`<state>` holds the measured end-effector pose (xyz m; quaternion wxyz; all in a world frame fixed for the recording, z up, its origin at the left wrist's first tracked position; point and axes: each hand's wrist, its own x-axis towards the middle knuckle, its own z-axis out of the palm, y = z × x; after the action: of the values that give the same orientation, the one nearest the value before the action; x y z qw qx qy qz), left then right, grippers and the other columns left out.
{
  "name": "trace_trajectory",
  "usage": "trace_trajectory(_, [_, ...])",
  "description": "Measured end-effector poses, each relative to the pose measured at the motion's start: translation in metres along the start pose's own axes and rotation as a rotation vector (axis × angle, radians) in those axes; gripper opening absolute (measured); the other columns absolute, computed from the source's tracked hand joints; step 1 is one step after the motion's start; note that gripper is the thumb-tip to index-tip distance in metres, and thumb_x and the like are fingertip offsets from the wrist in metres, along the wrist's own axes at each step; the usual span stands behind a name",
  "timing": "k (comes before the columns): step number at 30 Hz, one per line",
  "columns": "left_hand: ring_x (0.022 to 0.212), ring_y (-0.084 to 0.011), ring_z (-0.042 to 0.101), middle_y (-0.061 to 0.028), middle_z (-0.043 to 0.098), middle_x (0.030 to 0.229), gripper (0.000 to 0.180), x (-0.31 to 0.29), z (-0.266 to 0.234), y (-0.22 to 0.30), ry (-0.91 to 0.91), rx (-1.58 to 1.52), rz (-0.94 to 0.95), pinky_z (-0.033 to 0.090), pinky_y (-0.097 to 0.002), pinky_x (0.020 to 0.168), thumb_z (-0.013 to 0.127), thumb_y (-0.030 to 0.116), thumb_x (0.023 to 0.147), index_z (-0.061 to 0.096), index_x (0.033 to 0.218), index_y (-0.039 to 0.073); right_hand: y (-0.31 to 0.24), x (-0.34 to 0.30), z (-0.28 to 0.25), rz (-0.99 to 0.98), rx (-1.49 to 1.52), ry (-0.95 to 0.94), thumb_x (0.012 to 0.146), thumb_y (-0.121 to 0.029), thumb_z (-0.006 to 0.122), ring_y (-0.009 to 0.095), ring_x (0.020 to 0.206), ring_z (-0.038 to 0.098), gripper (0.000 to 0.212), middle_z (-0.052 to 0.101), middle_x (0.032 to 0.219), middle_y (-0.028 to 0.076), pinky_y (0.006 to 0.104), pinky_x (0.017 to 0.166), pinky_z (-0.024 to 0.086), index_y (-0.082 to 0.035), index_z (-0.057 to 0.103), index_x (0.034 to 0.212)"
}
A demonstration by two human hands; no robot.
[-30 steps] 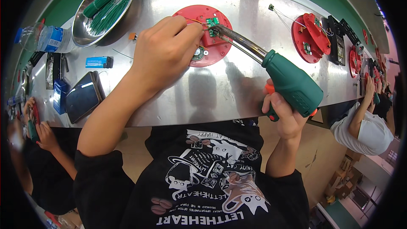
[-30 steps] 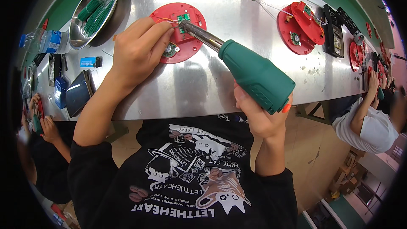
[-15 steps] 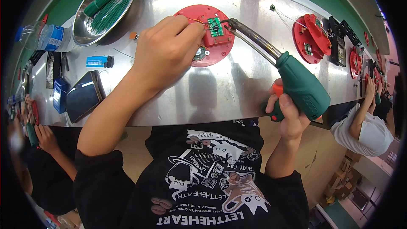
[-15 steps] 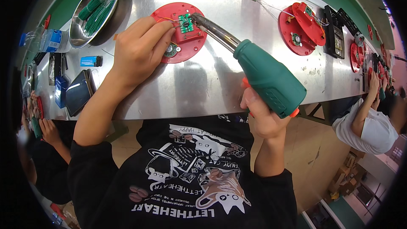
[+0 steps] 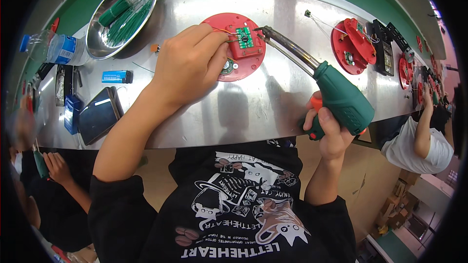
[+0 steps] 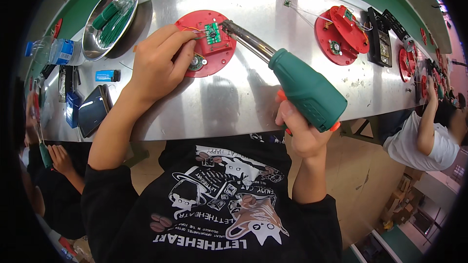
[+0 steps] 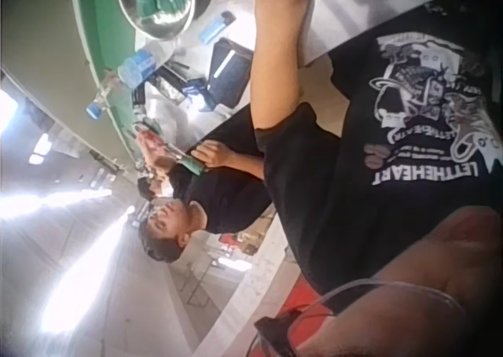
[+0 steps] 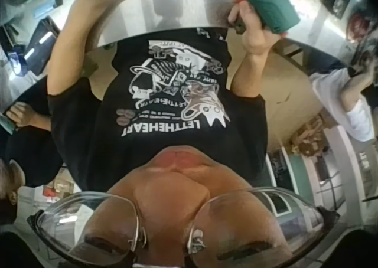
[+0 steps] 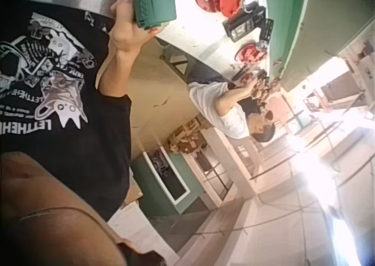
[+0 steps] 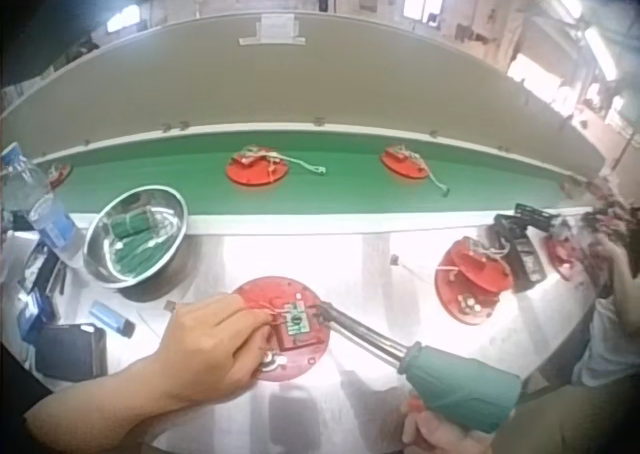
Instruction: Soldering electronic components onto small green circuit boards on an assembly line.
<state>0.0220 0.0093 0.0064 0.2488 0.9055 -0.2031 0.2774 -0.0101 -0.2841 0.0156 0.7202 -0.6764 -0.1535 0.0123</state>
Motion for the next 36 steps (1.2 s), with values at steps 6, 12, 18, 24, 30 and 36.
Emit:
trace_trajectory(6, [0.068, -0.0286, 0.064, -0.0119, 0.064, 0.079, 0.009, 0.001, -0.009, -0.002, -0.024, -0.15, -0.158, 0.05, -0.0379, 0.06, 0.067, 0.006, 0.086, 0.07, 0.092, 0.0, -0.007, 0.003, 0.003, 0.002, 0.018, 0.025, 0.088, 0.003, 0.061, 0.014, 0.058, 0.06, 0.03, 0.069, 0.092, 0.015, 0.0276, 0.054, 0.047, 0.009, 0.062, 0.117])
trace_trajectory(12, [0.068, -0.0276, 0.064, -0.0119, 0.065, 0.078, 0.01, 0.011, -0.021, 0.002, 0.098, -0.086, -0.084, 0.049, -0.036, 0.06, 0.069, 0.001, 0.085, 0.072, 0.095, -0.001, -0.001, -0.002, -0.004, 0.007, -0.008, 0.01, 0.088, -0.001, 0.062, 0.02, 0.072, 0.063, 0.035, 0.068, 0.101, 0.017, 0.0293, 0.052, 0.05, 0.008, 0.061, 0.122])
trace_trajectory(18, [0.07, -0.0269, 0.064, -0.0097, 0.067, 0.077, 0.018, 0.005, -0.008, 0.008, 0.06, -0.065, 0.048, 0.052, -0.0367, 0.062, 0.072, -0.002, 0.079, 0.071, 0.097, 0.001, 0.003, -0.003, -0.007, -0.011, -0.049, -0.091, 0.089, -0.004, 0.063, 0.026, 0.087, 0.066, 0.04, 0.067, 0.114, 0.019, 0.0323, 0.05, 0.053, 0.007, 0.059, 0.127])
trace_trajectory(24, [0.068, -0.0271, 0.062, -0.0097, 0.065, 0.076, 0.014, 0.001, 0.0, 0.007, 0.048, -0.026, 0.084, 0.052, -0.0373, 0.061, 0.071, -0.003, 0.076, 0.069, 0.09, 0.001, 0.004, -0.005, -0.01, 0.005, -0.077, -0.126, 0.09, -0.003, 0.063, 0.026, 0.088, 0.066, 0.039, 0.067, 0.114, 0.019, 0.033, 0.052, 0.053, 0.007, 0.059, 0.128])
trace_trajectory(30, [0.067, -0.0263, 0.062, -0.0092, 0.064, 0.076, 0.014, 0.0, 0.004, 0.006, 0.084, -0.002, 0.115, 0.051, -0.0369, 0.059, 0.071, -0.003, 0.076, 0.069, 0.089, 0.0, -0.004, -0.002, 0.005, 0.067, -0.03, 0.024, 0.084, 0.004, 0.069, 0.011, 0.063, 0.062, 0.029, 0.07, 0.088, 0.01, 0.0248, 0.055, 0.051, 0.008, 0.066, 0.112])
trace_trajectory(36, [0.068, -0.0259, 0.062, -0.0091, 0.065, 0.076, 0.015, 0.0, 0.003, 0.006, 0.064, 0.016, 0.118, 0.051, -0.0365, 0.059, 0.071, -0.003, 0.076, 0.07, 0.09, 0.0, 0.001, -0.003, -0.007, 0.06, -0.063, -0.062, 0.087, 0.0, 0.066, 0.016, 0.073, 0.063, 0.03, 0.068, 0.097, 0.013, 0.0279, 0.053, 0.051, 0.007, 0.064, 0.116])
